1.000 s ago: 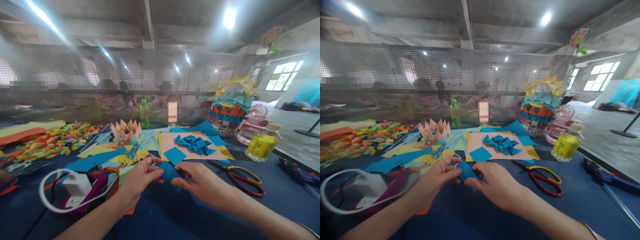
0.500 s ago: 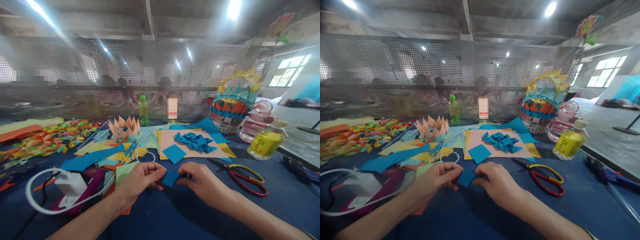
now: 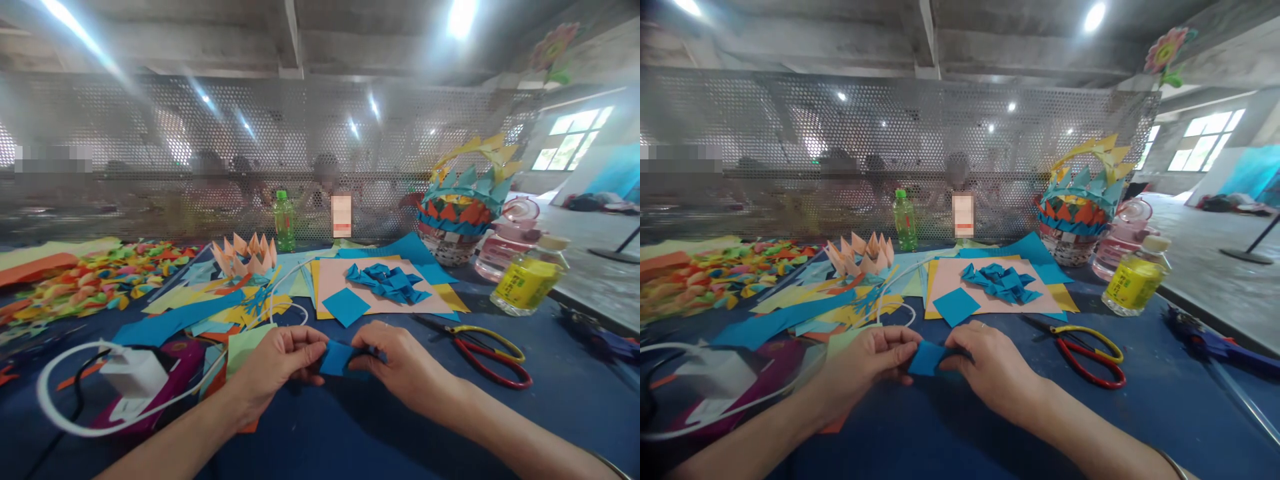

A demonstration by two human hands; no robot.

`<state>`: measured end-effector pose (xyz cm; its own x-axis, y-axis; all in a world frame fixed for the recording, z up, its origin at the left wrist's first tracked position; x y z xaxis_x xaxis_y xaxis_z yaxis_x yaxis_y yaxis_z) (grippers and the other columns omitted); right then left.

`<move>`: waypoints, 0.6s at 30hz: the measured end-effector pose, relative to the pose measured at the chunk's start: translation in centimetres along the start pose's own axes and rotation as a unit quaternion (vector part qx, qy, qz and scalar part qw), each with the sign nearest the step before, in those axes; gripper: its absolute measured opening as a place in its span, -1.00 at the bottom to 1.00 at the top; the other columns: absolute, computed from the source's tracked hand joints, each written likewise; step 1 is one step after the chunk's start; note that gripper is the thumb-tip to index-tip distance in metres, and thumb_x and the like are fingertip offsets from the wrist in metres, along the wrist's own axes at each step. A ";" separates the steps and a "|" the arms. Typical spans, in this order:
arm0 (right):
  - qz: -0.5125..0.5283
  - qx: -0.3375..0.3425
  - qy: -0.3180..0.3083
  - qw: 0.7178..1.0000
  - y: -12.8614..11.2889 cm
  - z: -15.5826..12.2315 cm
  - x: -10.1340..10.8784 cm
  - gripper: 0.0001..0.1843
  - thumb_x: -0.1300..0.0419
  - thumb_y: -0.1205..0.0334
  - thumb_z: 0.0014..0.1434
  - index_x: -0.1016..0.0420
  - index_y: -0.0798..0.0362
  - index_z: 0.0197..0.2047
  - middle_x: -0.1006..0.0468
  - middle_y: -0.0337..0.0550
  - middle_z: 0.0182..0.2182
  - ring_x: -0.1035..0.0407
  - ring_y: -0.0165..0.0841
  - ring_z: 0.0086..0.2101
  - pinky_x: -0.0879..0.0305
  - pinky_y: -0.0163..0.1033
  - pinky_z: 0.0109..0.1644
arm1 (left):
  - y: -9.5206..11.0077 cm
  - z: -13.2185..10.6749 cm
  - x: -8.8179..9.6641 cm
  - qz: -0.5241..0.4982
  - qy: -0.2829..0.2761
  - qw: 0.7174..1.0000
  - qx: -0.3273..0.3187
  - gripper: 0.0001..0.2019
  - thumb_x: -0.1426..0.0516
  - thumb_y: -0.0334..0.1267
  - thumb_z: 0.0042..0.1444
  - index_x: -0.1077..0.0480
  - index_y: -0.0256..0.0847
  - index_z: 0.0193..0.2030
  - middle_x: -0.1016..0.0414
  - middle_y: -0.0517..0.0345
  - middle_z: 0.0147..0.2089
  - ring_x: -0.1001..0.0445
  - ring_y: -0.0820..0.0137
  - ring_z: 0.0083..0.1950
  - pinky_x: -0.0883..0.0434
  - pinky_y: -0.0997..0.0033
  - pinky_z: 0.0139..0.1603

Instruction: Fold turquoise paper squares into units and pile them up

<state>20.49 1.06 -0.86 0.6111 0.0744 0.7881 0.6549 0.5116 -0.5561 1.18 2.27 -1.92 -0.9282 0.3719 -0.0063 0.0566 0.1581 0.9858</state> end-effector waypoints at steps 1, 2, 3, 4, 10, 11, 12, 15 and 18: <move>-0.002 0.004 0.002 1.000 0.0 0.0 0.0 -0.97 -0.27 0.34 0.15 -0.49 0.05 -0.33 -0.53 -0.22 -0.38 -0.37 -0.35 -0.33 -0.21 -0.31 -0.27 | 0.0 0.1 0.0 0.008 -0.001 1.000 -0.004 -0.59 -0.35 0.03 -0.13 -0.50 -0.28 -0.29 -0.49 0.14 -0.41 -0.42 0.47 -0.45 -0.46 0.48 -0.39; -0.005 0.010 0.005 1.000 0.0 0.0 -0.1 -0.97 -0.26 0.34 0.15 -0.48 0.05 -0.32 -0.53 -0.22 -0.38 -0.37 -0.35 -0.32 -0.22 -0.31 -0.26 | 0.0 0.1 0.0 0.018 -0.004 1.000 -0.009 -0.61 -0.33 -0.01 -0.11 -0.48 -0.28 -0.27 -0.50 0.13 -0.38 -0.44 0.45 -0.43 -0.46 0.46 -0.39; -0.008 0.019 0.008 1.000 0.0 -0.1 -0.1 -0.97 -0.26 0.35 0.15 -0.48 0.05 -0.32 -0.53 -0.22 -0.37 -0.38 -0.35 -0.32 -0.23 -0.31 -0.26 | 0.1 0.1 0.0 0.028 -0.006 0.999 -0.015 -0.63 -0.32 -0.05 -0.09 -0.47 -0.28 -0.22 -0.51 0.11 -0.34 -0.45 0.42 -0.40 -0.46 0.45 -0.38; -0.014 0.029 0.012 0.999 0.0 -0.1 -0.1 -0.96 -0.24 0.37 0.16 -0.48 0.05 -0.31 -0.53 -0.21 -0.36 -0.38 -0.35 -0.31 -0.23 -0.31 -0.25 | 0.2 0.1 -0.1 0.039 -0.009 0.999 -0.023 -0.63 -0.31 -0.11 -0.08 -0.45 -0.26 -0.16 -0.52 0.09 -0.29 -0.47 0.40 -0.36 -0.46 0.44 -0.36; -0.078 0.100 0.029 0.992 -0.8 -0.2 0.1 -0.82 -0.18 0.53 0.11 -0.46 0.07 -0.30 -0.52 -0.18 -0.35 -0.38 -0.31 -0.27 -0.29 -0.25 -0.20 | 0.5 -0.7 -0.7 0.132 -0.022 0.987 -0.092 -0.48 -0.21 -0.45 -0.09 -0.33 -0.12 0.08 -0.47 0.20 -0.21 -0.45 0.40 -0.25 -0.40 0.43 -0.18; -0.082 0.111 0.034 0.990 -1.1 -0.3 0.1 -0.80 -0.18 0.53 0.11 -0.46 0.06 -0.25 -0.52 -0.16 -0.31 -0.38 -0.29 -0.24 -0.31 -0.23 -0.17 | 0.4 -0.9 -0.9 0.145 -0.024 0.984 -0.100 -0.47 -0.19 -0.48 -0.09 -0.33 -0.11 0.08 -0.46 0.22 -0.23 -0.44 0.40 -0.26 -0.39 0.42 -0.17; -0.085 0.123 0.042 0.988 -1.3 -0.4 0.1 -0.76 -0.19 0.53 0.10 -0.45 0.06 -0.19 -0.51 -0.13 -0.25 -0.37 -0.27 -0.20 -0.32 -0.20 -0.13 | 0.3 -1.0 -1.0 0.155 -0.027 0.982 -0.107 -0.46 -0.16 -0.50 -0.08 -0.33 -0.10 0.09 -0.44 0.23 -0.24 -0.44 0.40 -0.26 -0.38 0.42 -0.16; -0.094 0.167 0.072 0.979 -2.2 -0.9 0.0 -0.62 -0.17 0.53 0.09 -0.39 0.04 -0.03 -0.45 -0.05 -0.07 -0.32 -0.23 -0.09 -0.32 -0.11 -0.01 | 0.0 -1.1 -1.2 0.180 -0.031 0.974 -0.134 -0.41 -0.12 -0.53 -0.07 -0.26 -0.07 0.15 -0.42 0.22 -0.23 -0.45 0.36 -0.20 -0.38 0.41 -0.14; -0.103 0.225 0.083 0.965 -2.9 -1.3 -0.2 -0.71 -0.07 0.54 0.14 -0.45 0.03 -0.16 -0.47 -0.07 -0.12 -0.31 -0.25 -0.11 -0.30 -0.11 -0.02 | -0.1 -1.1 -1.2 0.205 -0.017 0.965 -0.161 -0.40 -0.12 -0.48 -0.01 -0.19 -0.05 0.21 -0.36 0.21 -0.22 -0.42 0.40 -0.27 -0.39 0.46 -0.24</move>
<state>19.06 -1.59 0.24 0.5758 -0.1883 0.7956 0.5344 0.8231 -0.1920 1.87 0.85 -1.82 -0.8389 0.3733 0.3962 0.2947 -0.3004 0.9071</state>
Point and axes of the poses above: each hand's wrist, its own z-axis towards the middle knuckle, its own x-axis out of the back of the hand, y = z × x, the point moved 3 cm from there along z, towards the middle knuckle
